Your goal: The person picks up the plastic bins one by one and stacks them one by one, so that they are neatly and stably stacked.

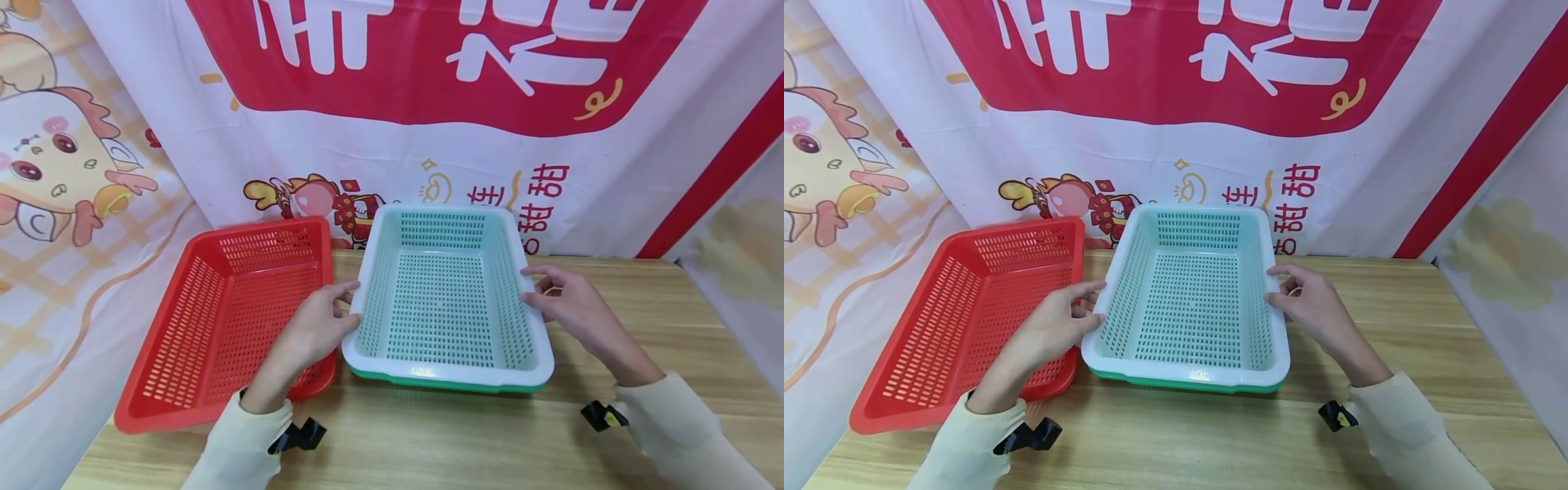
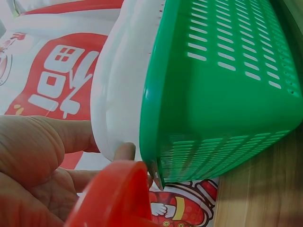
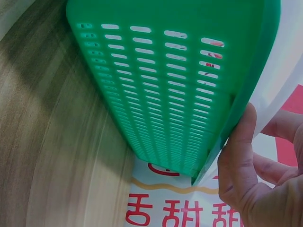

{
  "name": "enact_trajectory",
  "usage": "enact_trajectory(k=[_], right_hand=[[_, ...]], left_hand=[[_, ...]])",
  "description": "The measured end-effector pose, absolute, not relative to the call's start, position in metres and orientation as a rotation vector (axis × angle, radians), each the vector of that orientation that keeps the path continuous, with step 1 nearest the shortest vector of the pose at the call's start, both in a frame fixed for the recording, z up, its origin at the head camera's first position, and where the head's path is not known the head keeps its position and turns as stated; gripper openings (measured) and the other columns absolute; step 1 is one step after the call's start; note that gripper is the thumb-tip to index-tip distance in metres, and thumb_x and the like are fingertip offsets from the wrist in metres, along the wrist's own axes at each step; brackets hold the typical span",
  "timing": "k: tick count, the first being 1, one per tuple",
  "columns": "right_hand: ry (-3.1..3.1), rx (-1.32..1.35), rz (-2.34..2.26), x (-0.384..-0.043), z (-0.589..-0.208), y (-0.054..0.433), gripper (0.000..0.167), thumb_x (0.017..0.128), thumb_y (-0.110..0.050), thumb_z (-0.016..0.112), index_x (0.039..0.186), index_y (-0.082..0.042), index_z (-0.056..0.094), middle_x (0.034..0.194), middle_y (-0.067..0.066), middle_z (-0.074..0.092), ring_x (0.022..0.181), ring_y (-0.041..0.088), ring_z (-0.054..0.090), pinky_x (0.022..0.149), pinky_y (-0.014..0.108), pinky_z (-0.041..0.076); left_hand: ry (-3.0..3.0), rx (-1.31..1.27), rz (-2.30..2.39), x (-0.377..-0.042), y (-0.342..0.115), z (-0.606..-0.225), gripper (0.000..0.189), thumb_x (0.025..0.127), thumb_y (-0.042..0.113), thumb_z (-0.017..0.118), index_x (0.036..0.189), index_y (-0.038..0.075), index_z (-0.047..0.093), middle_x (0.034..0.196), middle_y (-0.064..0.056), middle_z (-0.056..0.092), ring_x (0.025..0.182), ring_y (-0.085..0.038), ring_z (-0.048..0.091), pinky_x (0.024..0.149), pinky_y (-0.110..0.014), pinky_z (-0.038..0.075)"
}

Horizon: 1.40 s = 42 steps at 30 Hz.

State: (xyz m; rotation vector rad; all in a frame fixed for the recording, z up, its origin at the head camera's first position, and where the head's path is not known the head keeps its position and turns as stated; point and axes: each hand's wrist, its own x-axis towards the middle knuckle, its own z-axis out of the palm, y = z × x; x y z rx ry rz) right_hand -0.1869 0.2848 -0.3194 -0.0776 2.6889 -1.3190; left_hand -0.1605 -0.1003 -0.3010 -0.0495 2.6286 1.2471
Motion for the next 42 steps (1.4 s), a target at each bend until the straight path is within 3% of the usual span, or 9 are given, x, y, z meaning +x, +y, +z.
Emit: enact_trajectory(k=[12,28,34,42], right_hand=[[2.680,-0.063,-1.286,-0.186,-0.318,0.284,0.057,0.105,-0.019,0.069,0.156,-0.002,0.050,0.123,0.024,0.058,0.096,0.027,0.069,0.070,0.035,0.068],[2.664,-0.073,-1.300,-0.183,-0.321,0.285,0.057,0.105,-0.014,0.068,0.157,-0.002,0.049,0.116,0.022,0.058,0.082,0.024,0.070,0.069,0.037,0.068],[2.662,-0.068,-1.304,-0.182,-0.321,0.284,0.058,0.104,-0.015,0.068,0.157,-0.002,0.050,0.117,0.022,0.059,0.088,0.026,0.068,0.069,0.038,0.068],[2.605,-0.059,-1.343,-0.180,-0.322,0.285,0.063,0.105,-0.016,0.067,0.162,-0.003,0.044,0.132,0.030,0.055,0.100,0.031,0.070,0.072,0.041,0.069]], left_hand=[[2.660,-0.059,1.206,-0.160,-0.098,-0.301,0.071,0.096,0.014,0.078,0.160,0.007,0.050,0.136,-0.017,0.061,0.105,-0.027,0.070,0.083,-0.036,0.068],[2.718,-0.068,1.148,-0.163,-0.094,-0.302,0.065,0.095,0.010,0.079,0.156,0.007,0.056,0.136,-0.016,0.063,0.115,-0.030,0.065,0.086,-0.036,0.067],[2.722,-0.077,1.129,-0.163,-0.092,-0.301,0.064,0.097,0.012,0.077,0.157,0.008,0.055,0.143,-0.017,0.064,0.121,-0.032,0.068,0.090,-0.044,0.068],[2.702,-0.109,1.122,-0.163,-0.089,-0.298,0.068,0.097,0.013,0.078,0.160,0.010,0.052,0.157,-0.017,0.058,0.122,-0.037,0.074,0.087,-0.046,0.068]])
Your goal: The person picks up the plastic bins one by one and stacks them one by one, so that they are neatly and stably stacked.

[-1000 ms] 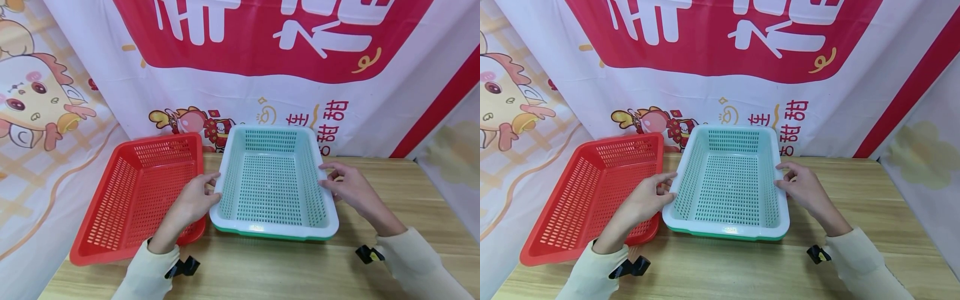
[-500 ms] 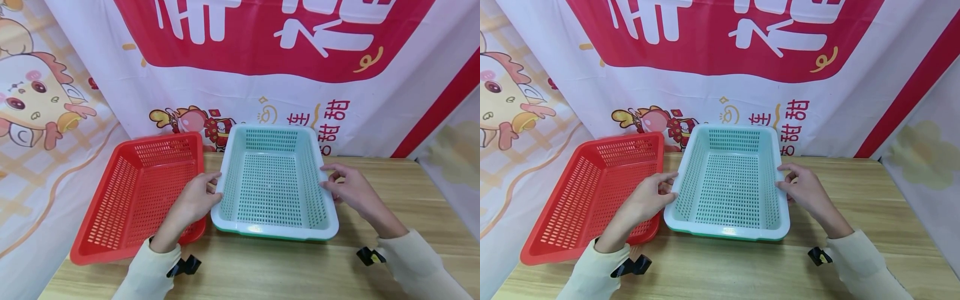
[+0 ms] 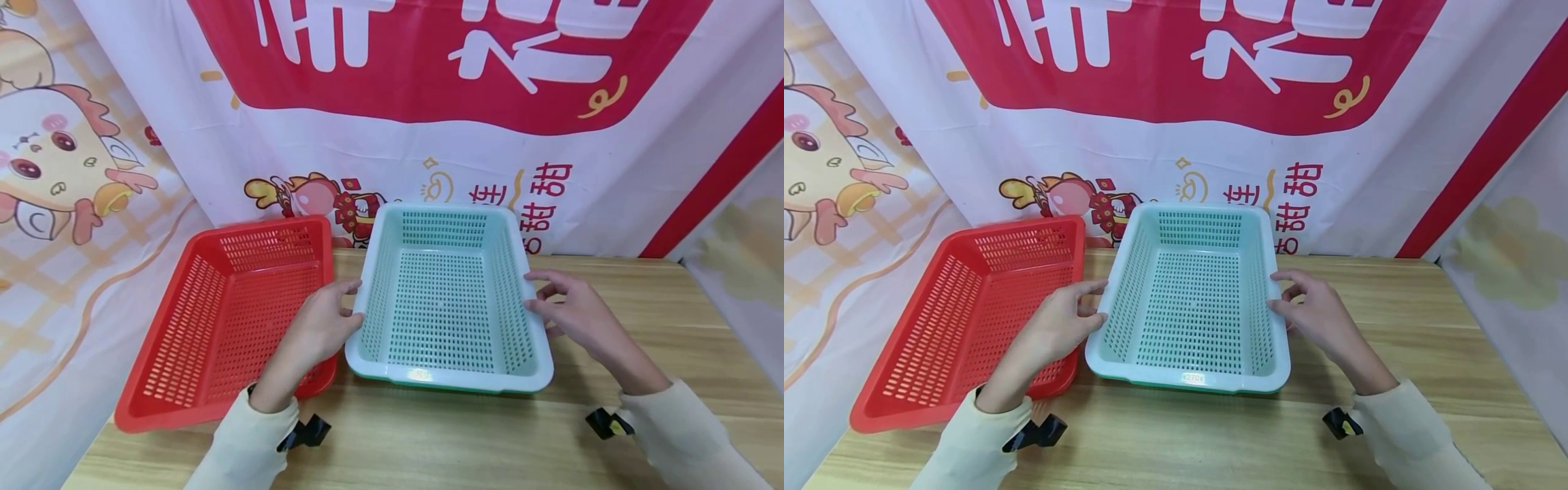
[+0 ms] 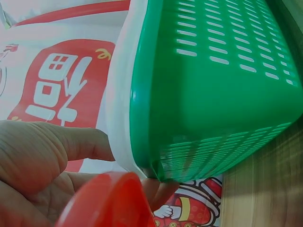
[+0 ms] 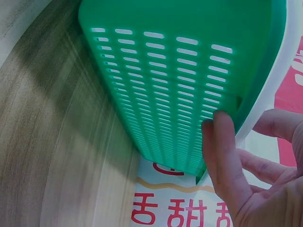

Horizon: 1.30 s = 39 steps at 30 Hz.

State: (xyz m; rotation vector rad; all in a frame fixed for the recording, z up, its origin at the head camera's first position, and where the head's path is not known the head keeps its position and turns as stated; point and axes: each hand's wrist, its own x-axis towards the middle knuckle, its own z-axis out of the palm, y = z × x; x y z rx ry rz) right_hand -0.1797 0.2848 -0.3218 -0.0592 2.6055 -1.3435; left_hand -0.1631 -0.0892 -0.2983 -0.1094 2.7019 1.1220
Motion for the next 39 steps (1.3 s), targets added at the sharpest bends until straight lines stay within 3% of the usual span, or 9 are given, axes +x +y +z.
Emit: enact_trajectory(k=[9,16,23,39], right_hand=[[2.590,-0.027,-1.323,-0.1804,-0.3222,0.2841,0.068,0.106,-0.017,0.067,0.166,-0.004,0.038,0.139,0.033,0.053,0.094,0.025,0.073,0.072,0.040,0.069],[2.611,-0.010,-1.284,-0.1824,-0.3222,0.2874,0.068,0.106,-0.018,0.067,0.166,-0.004,0.037,0.139,0.034,0.054,0.089,0.023,0.074,0.072,0.039,0.069],[2.625,-0.015,-1.258,-0.1836,-0.3219,0.2913,0.068,0.107,-0.020,0.067,0.167,-0.005,0.038,0.141,0.034,0.054,0.089,0.023,0.074,0.073,0.039,0.069],[2.628,-0.013,-1.265,-0.1863,-0.3255,0.2929,0.068,0.107,-0.019,0.067,0.167,-0.006,0.038,0.140,0.033,0.054,0.092,0.024,0.074,0.071,0.038,0.069]], left_hand=[[2.704,-0.099,1.138,-0.1641,-0.0876,-0.2996,0.070,0.096,0.011,0.079,0.160,0.007,0.051,0.149,-0.019,0.064,0.099,-0.026,0.078,0.078,-0.039,0.069],[2.635,-0.096,1.183,-0.1621,-0.0849,-0.3014,0.069,0.098,0.009,0.077,0.161,0.006,0.049,0.152,-0.020,0.062,0.078,-0.021,0.076,0.056,-0.023,0.059],[2.629,-0.085,1.212,-0.1612,-0.0813,-0.3018,0.068,0.098,0.009,0.077,0.161,0.005,0.049,0.150,-0.020,0.064,0.080,-0.021,0.078,0.060,-0.025,0.063],[2.623,-0.081,1.205,-0.1630,-0.0808,-0.3046,0.069,0.098,0.011,0.077,0.161,0.007,0.049,0.140,-0.020,0.071,0.077,-0.020,0.078,0.057,-0.023,0.059]])
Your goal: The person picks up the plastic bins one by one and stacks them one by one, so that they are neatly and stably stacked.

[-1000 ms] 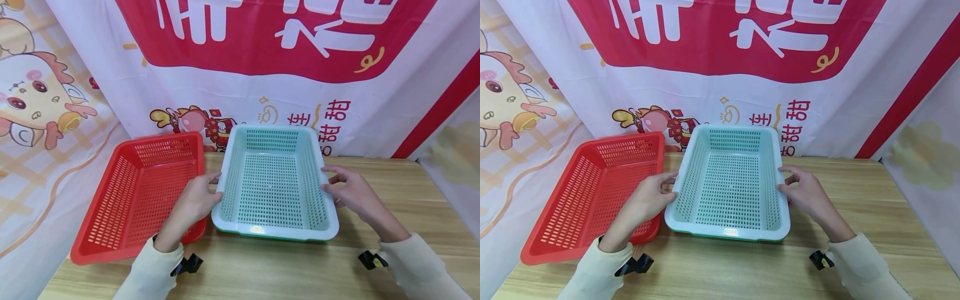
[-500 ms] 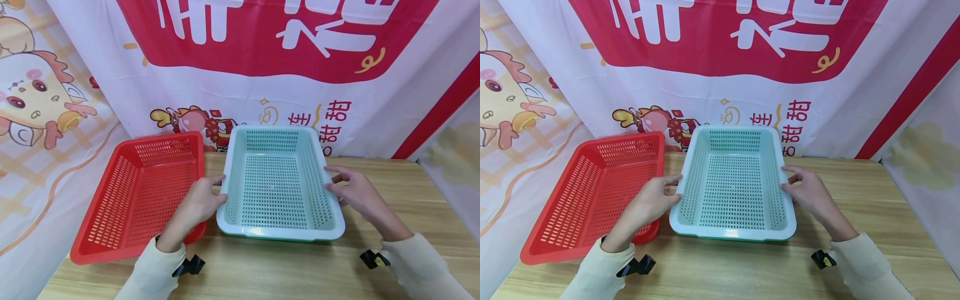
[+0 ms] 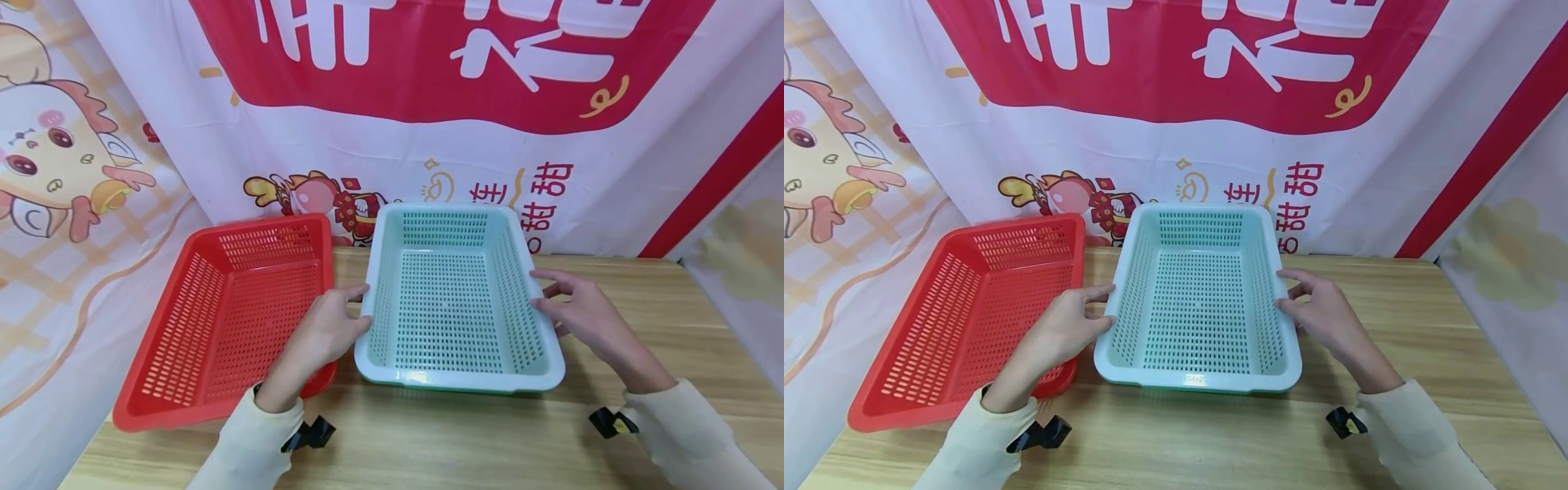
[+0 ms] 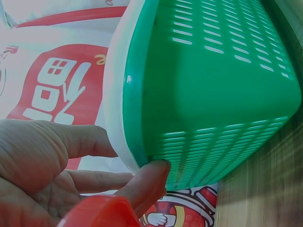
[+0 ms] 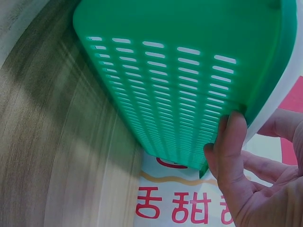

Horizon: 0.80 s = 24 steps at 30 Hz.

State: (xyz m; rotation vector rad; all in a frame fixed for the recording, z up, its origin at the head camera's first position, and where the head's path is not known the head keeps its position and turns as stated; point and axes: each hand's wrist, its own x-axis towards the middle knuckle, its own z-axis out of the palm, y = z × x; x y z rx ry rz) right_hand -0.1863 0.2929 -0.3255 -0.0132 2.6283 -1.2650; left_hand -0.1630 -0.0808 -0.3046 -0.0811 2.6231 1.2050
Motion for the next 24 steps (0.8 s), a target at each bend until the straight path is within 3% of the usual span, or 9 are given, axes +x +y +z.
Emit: enact_trajectory(k=[10,16,24], right_hand=[[2.626,-0.032,-1.270,-0.186,-0.325,0.293,0.068,0.106,-0.020,0.066,0.166,-0.005,0.039,0.140,0.033,0.054,0.092,0.024,0.074,0.071,0.039,0.069],[2.628,-0.041,-1.252,-0.186,-0.323,0.291,0.068,0.107,-0.021,0.065,0.166,-0.004,0.038,0.144,0.034,0.053,0.100,0.030,0.074,0.076,0.043,0.069],[2.701,-0.032,-1.163,-0.186,-0.319,0.289,0.068,0.107,-0.027,0.063,0.166,-0.004,0.038,0.158,0.030,0.049,0.121,0.044,0.070,0.091,0.048,0.067]], left_hand=[[2.635,-0.089,1.199,-0.163,-0.081,-0.305,0.068,0.098,0.011,0.077,0.161,0.006,0.050,0.137,-0.020,0.072,0.076,-0.020,0.077,0.057,-0.023,0.059],[2.636,-0.107,1.211,-0.162,-0.085,-0.303,0.068,0.098,0.012,0.077,0.161,0.008,0.050,0.147,-0.017,0.067,0.074,-0.018,0.076,0.057,-0.022,0.055],[2.676,-0.070,1.215,-0.156,-0.094,-0.300,0.062,0.099,0.015,0.076,0.157,0.011,0.056,0.148,-0.015,0.066,0.101,-0.025,0.080,0.075,-0.033,0.067]])
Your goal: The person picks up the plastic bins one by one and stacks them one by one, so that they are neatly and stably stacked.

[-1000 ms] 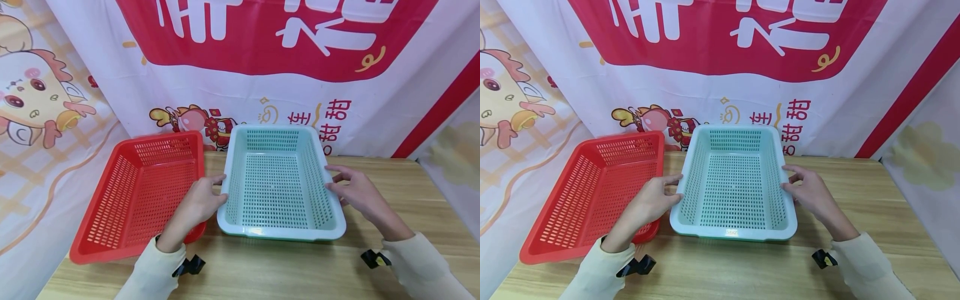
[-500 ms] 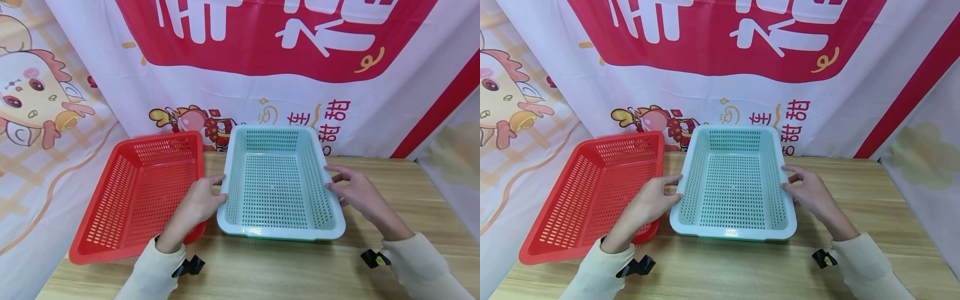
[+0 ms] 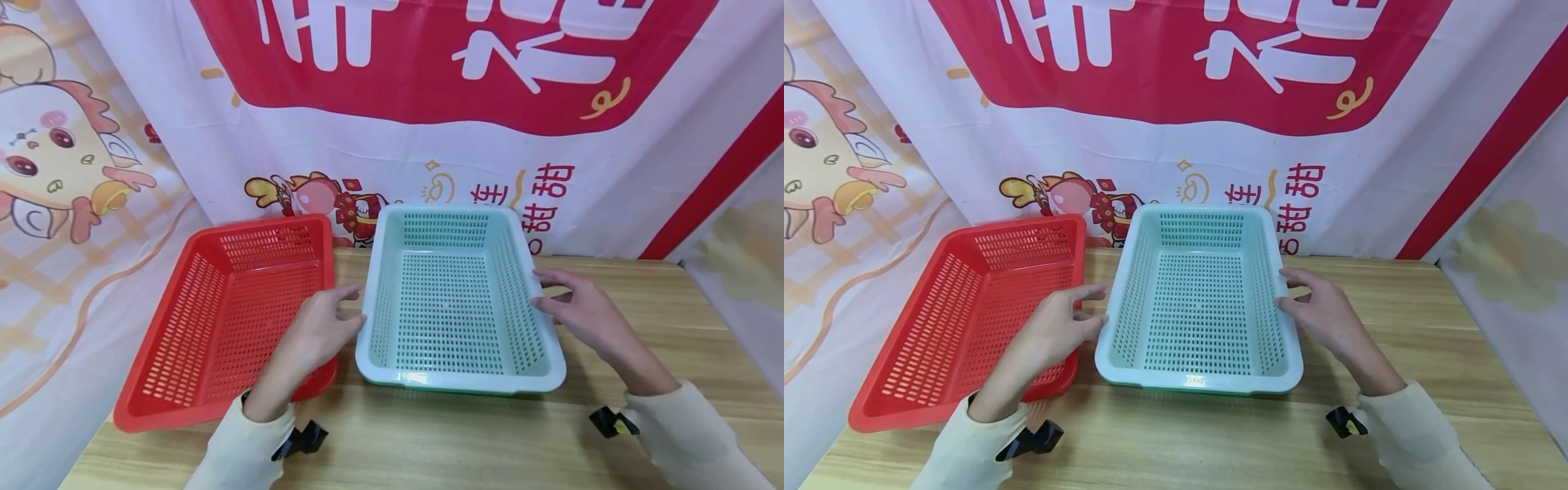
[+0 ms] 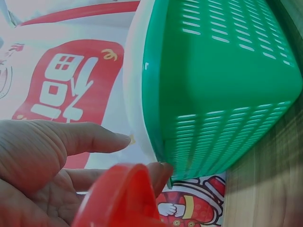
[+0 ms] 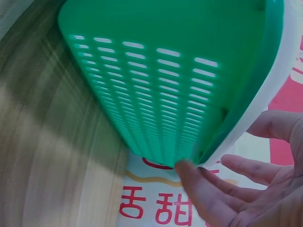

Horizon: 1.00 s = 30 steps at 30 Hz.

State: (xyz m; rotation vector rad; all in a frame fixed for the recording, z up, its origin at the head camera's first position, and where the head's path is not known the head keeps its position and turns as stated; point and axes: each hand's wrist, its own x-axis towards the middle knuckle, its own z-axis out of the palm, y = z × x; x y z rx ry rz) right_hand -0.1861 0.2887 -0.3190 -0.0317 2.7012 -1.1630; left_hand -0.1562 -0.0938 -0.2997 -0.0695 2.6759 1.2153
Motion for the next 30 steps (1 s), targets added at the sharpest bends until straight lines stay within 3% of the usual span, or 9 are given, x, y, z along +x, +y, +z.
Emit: enact_trajectory(k=[6,13,18,30], right_hand=[[2.743,-0.045,-1.116,-0.184,-0.311,0.284,0.069,0.107,-0.031,0.063,0.167,-0.007,0.038,0.163,0.027,0.047,0.143,0.052,0.053,0.102,0.062,0.061],[2.809,-0.108,-1.058,-0.180,-0.301,0.275,0.072,0.107,-0.033,0.063,0.168,-0.006,0.035,0.166,0.028,0.043,0.149,0.055,0.042,0.112,0.074,0.047],[2.818,-0.155,-1.102,-0.176,-0.293,0.262,0.068,0.107,-0.031,0.064,0.165,-0.006,0.040,0.166,0.025,0.045,0.149,0.049,0.045,0.118,0.075,0.041],[2.823,-0.304,-1.212,-0.165,-0.286,0.220,0.061,0.105,-0.028,0.068,0.160,-0.009,0.050,0.160,0.020,0.055,0.146,0.042,0.052,0.118,0.067,0.047]], left_hand=[[2.706,-0.026,1.223,-0.151,-0.099,-0.298,0.061,0.099,0.019,0.077,0.156,0.013,0.057,0.148,-0.014,0.066,0.110,-0.027,0.077,0.083,-0.039,0.069],[2.730,-0.007,1.234,-0.145,-0.108,-0.295,0.056,0.102,0.024,0.074,0.155,0.019,0.059,0.147,-0.010,0.066,0.107,-0.026,0.074,0.080,-0.035,0.067],[2.760,0.001,1.228,-0.141,-0.115,-0.294,0.052,0.104,0.029,0.070,0.154,0.020,0.060,0.147,-0.010,0.067,0.104,-0.026,0.070,0.075,-0.032,0.065],[2.828,-0.086,1.158,-0.127,-0.141,-0.295,0.051,0.106,0.030,0.067,0.155,0.021,0.059,0.147,-0.013,0.066,0.124,-0.033,0.070,0.092,-0.048,0.067]])
